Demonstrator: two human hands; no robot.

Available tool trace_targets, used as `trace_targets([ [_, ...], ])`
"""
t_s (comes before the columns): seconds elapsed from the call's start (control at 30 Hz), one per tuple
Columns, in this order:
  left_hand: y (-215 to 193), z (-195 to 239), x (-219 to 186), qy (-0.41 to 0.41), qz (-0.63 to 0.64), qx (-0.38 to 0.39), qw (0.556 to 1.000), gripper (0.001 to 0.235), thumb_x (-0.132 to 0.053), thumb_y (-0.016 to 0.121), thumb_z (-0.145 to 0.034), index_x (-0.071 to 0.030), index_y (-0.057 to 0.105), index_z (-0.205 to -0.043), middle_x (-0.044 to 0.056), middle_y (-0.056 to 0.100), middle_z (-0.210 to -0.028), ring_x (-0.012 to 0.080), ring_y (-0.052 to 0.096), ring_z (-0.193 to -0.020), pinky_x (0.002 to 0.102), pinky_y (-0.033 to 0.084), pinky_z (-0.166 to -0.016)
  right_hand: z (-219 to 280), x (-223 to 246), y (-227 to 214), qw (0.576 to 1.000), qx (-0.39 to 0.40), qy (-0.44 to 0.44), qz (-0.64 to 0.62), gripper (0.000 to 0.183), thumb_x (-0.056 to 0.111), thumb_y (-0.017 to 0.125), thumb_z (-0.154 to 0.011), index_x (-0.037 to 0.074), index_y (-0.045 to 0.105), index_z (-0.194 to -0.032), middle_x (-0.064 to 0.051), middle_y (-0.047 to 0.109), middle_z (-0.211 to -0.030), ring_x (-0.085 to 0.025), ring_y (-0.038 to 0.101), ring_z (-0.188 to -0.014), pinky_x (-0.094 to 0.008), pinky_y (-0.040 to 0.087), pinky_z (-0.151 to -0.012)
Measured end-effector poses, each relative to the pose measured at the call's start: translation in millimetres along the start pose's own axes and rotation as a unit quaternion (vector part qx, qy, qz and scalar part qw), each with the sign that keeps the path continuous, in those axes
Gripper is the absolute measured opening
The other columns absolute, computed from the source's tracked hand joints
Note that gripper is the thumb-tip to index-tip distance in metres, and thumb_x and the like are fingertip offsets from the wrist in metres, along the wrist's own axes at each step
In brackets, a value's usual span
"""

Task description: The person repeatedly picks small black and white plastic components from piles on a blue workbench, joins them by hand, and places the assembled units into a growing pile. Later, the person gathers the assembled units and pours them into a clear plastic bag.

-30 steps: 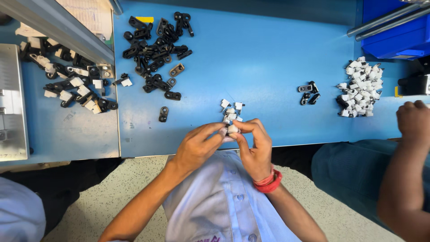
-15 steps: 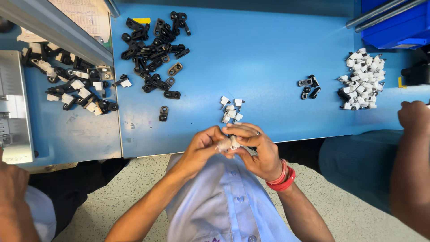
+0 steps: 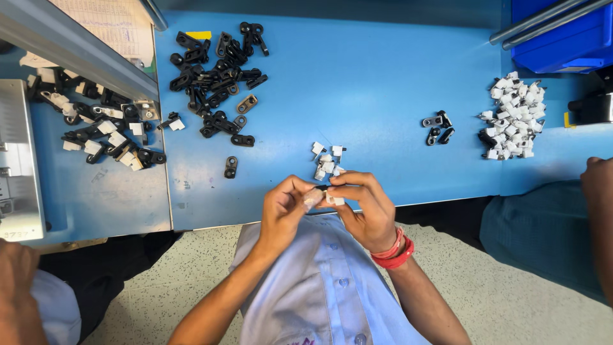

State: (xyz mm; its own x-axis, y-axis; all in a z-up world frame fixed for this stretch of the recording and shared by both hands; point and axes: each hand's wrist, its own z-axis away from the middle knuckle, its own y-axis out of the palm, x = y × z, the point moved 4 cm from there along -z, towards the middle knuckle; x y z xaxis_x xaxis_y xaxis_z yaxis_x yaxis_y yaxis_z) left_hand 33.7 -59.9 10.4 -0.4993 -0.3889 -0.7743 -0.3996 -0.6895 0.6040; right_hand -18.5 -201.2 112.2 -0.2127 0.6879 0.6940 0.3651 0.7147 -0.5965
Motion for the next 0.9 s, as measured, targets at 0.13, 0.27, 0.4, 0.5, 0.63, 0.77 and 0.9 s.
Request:
trace_targets([
  [0.13,1,11,3,0.050,-0.071,-0.049,0.995,0.016,-0.009,0.062,-0.102,0.006,0.069,-0.101,0.010,0.075,-0.090,0.0136,0.072,-0.083,0.027,0.060,-0.077,8,4,-3,0.999,-0.008,0.031,0.015,0.026,-0.008,0.079,-0.084,0.000,0.060,-0.101,-0.016,0.068,-0.113,-0.026,0.074,-0.102,-0.031,0.061,-0.085],
  [0.27,11,24,3,0.073,-0.047,-0.059,0.995,0.021,-0.011,0.054,-0.102,0.004,0.069,-0.104,0.007,0.077,-0.094,0.0125,0.075,-0.083,0.026,0.062,-0.074,16,4,-6,0.993,-0.079,0.065,-0.060,0.025,-0.006,0.076,-0.090,0.000,0.055,-0.104,-0.017,0.066,-0.116,-0.025,0.073,-0.104,-0.031,0.061,-0.089],
  [0.4,8,20,10,0.030,0.000,-0.034,0.999,0.014,-0.002,0.068,-0.095,0.005,0.066,-0.106,0.008,0.074,-0.097,0.0127,0.070,-0.085,0.027,0.058,-0.078,11,-5,-6,0.994,0.010,0.051,-0.096,0.031,0.008,0.084,-0.086,0.002,0.059,-0.104,-0.016,0.072,-0.109,-0.022,0.075,-0.096,-0.030,0.060,-0.083],
  [0.5,3,15,7,0.046,-0.002,-0.005,0.999,0.011,0.000,0.074,-0.097,0.006,0.066,-0.103,0.008,0.073,-0.094,0.0119,0.067,-0.086,0.026,0.056,-0.079,12,-4,-8,0.988,0.097,0.017,-0.118,0.042,0.019,0.090,-0.076,0.002,0.065,-0.105,-0.013,0.072,-0.100,-0.021,0.073,-0.089,-0.030,0.058,-0.077],
  [0.63,0,18,-13,0.044,-0.119,0.070,0.989,0.014,0.002,0.075,-0.093,0.004,0.069,-0.105,0.009,0.075,-0.096,0.0111,0.069,-0.087,0.027,0.058,-0.082,16,2,-9,0.986,0.114,0.009,-0.124,0.047,0.028,0.094,-0.068,0.005,0.065,-0.099,-0.009,0.066,-0.093,-0.018,0.068,-0.080,-0.030,0.054,-0.070],
  [0.77,-4,16,-43,-0.013,-0.289,0.049,0.956,0.021,0.002,0.063,-0.093,0.001,0.075,-0.111,0.008,0.081,-0.101,0.0116,0.077,-0.092,0.028,0.063,-0.083,13,6,-8,0.988,0.142,-0.026,-0.049,0.040,0.024,0.092,-0.074,0.005,0.069,-0.100,-0.009,0.065,-0.095,-0.021,0.067,-0.082,-0.032,0.053,-0.071],
  [0.9,3,21,-54,0.018,-0.299,0.071,0.952,0.028,0.004,0.056,-0.096,0.001,0.072,-0.120,0.009,0.080,-0.108,0.0124,0.077,-0.099,0.027,0.061,-0.089,9,2,-13,0.993,0.108,-0.026,-0.036,0.045,0.033,0.093,-0.071,0.008,0.068,-0.097,-0.005,0.066,-0.090,-0.019,0.064,-0.077,-0.032,0.050,-0.067],
])
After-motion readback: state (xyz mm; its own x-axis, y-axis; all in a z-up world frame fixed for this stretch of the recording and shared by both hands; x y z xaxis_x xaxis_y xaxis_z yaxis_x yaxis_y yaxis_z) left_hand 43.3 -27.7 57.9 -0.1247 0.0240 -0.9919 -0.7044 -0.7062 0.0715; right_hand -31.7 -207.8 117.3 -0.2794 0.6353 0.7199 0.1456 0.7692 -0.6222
